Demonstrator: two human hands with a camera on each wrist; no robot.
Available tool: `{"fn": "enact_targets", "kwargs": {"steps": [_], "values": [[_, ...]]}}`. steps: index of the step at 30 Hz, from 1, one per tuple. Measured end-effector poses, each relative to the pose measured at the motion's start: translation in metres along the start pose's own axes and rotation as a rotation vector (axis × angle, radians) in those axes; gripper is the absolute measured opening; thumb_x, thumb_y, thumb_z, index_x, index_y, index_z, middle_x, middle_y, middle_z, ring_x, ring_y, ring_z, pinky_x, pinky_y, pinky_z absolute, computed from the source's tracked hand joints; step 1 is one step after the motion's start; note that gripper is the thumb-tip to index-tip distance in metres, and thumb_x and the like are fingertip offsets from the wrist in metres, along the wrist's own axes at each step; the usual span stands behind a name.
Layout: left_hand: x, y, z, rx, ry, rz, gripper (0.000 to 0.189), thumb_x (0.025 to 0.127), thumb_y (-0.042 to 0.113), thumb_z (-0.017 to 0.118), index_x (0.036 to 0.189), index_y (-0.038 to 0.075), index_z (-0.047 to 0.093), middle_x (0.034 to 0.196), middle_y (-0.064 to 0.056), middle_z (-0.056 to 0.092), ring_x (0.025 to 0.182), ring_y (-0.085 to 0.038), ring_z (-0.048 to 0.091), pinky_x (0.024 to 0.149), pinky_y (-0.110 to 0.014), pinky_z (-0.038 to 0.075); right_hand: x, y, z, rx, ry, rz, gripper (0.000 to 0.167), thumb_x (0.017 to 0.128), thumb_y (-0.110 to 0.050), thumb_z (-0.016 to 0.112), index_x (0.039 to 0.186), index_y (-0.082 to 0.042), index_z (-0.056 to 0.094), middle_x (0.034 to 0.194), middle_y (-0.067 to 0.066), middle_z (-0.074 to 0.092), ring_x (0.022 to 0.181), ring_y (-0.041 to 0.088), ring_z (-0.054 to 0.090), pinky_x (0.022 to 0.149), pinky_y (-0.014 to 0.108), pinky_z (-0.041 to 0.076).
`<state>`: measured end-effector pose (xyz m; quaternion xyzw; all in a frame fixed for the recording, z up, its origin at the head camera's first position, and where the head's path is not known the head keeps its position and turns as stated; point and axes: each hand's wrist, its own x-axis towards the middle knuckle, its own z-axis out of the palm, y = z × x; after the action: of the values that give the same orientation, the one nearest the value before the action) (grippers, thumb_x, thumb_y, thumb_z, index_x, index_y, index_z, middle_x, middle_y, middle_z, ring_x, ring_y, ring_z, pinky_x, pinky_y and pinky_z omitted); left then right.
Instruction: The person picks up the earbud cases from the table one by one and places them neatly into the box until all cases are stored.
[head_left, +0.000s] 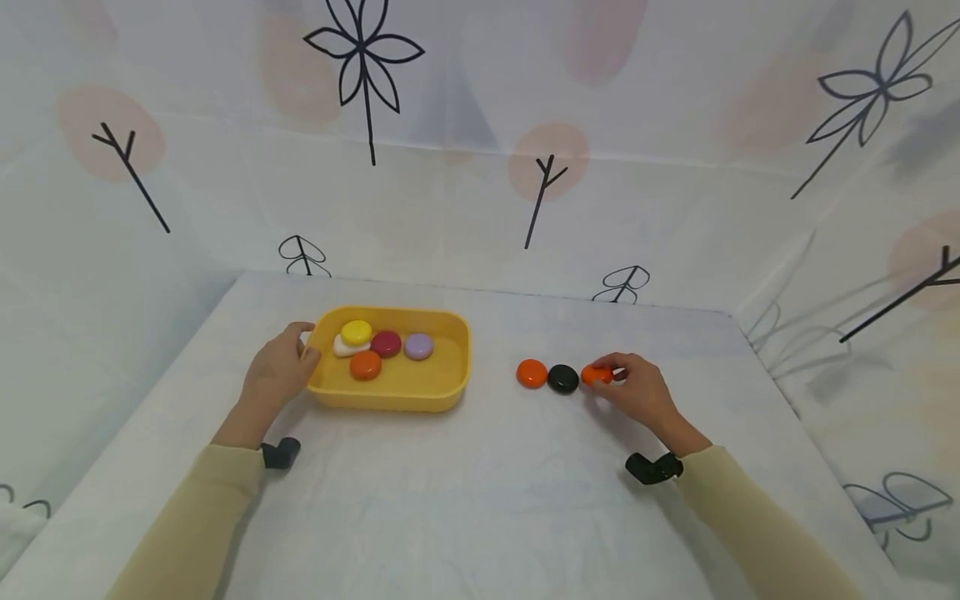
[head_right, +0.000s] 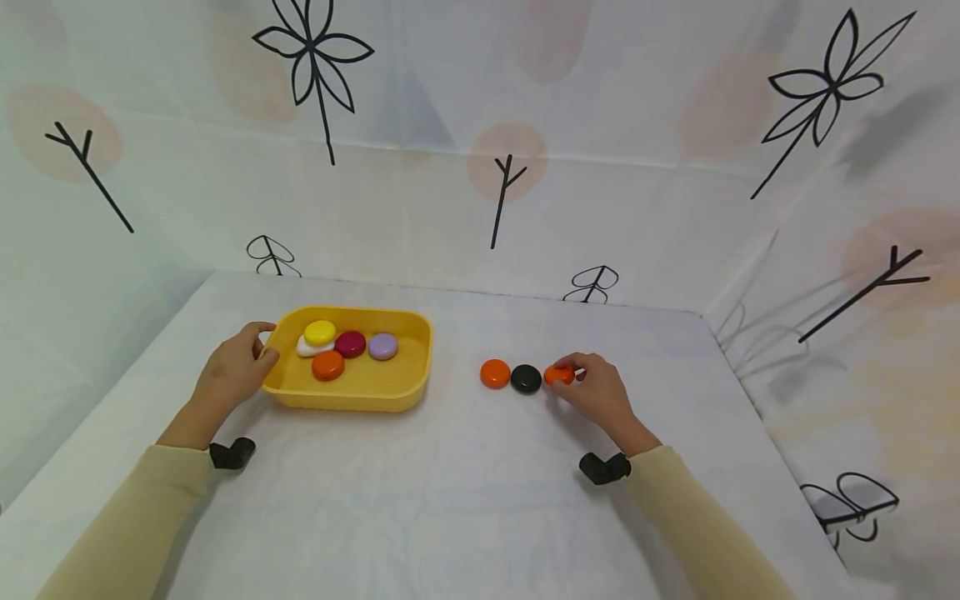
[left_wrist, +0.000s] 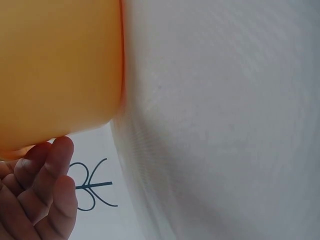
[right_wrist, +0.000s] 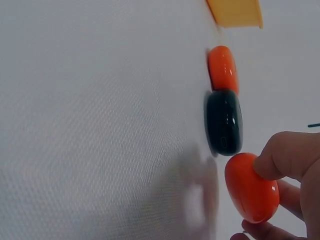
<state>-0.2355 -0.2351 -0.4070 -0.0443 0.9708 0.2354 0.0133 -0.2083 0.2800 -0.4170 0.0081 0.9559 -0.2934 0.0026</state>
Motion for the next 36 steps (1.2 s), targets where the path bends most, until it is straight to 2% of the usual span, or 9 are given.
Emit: {"fn": "enact_targets", "kwargs": {"steps": [4, 11, 25, 36], "values": [[-0.001, 0.000, 0.000, -0.003, 0.001, 0.006, 0.055, 0.093, 0.025, 0.041, 0.143, 0.003, 0.035, 0.089, -0.012, 0.051, 0.067, -0.021, 0.048, 0.054, -0.028, 0.040, 0.002, 0.001, 0.001, -0.011, -0.012, 0.003, 0.037, 0.084, -0.028, 0.071, 0.117, -0.010, 0.067, 0.119, 0.016, 0.060, 0.103, 0.032, 0.053, 0.072, 0.030, 0.047], [-0.001, 0.000, 0.000, 0.020, 0.021, 0.020, 0.054, 0.092, 0.024, 0.042, 0.142, 0.003, 0.036, 0.088, -0.011, 0.051, 0.066, -0.021, 0.048, 0.055, -0.028, 0.039, 0.006, 0.005, 0.003, -0.030, -0.022, 0.000, 0.039, 0.085, -0.027, 0.070, 0.118, -0.009, 0.066, 0.120, 0.017, 0.060, 0.103, 0.032, 0.054, 0.079, 0.038, 0.050], [-0.001, 0.001, -0.001, 0.015, 0.010, 0.018, 0.055, 0.092, 0.024, 0.041, 0.143, 0.003, 0.035, 0.089, -0.012, 0.051, 0.067, -0.021, 0.048, 0.056, -0.028, 0.040, 0.011, 0.007, 0.003, -0.052, -0.059, -0.008, 0.038, 0.084, -0.028, 0.070, 0.117, -0.011, 0.066, 0.120, 0.015, 0.062, 0.102, 0.032, 0.057, 0.080, 0.040, 0.051], [0.000, 0.001, 0.000, 0.014, -0.001, 0.006, 0.055, 0.093, 0.024, 0.041, 0.143, 0.003, 0.035, 0.089, -0.012, 0.051, 0.068, -0.022, 0.048, 0.056, -0.027, 0.040, 0.013, 0.008, 0.001, -0.058, -0.102, 0.045, 0.042, 0.084, -0.030, 0.070, 0.121, -0.009, 0.064, 0.129, 0.019, 0.054, 0.108, 0.036, 0.054, 0.080, 0.040, 0.052]]}}
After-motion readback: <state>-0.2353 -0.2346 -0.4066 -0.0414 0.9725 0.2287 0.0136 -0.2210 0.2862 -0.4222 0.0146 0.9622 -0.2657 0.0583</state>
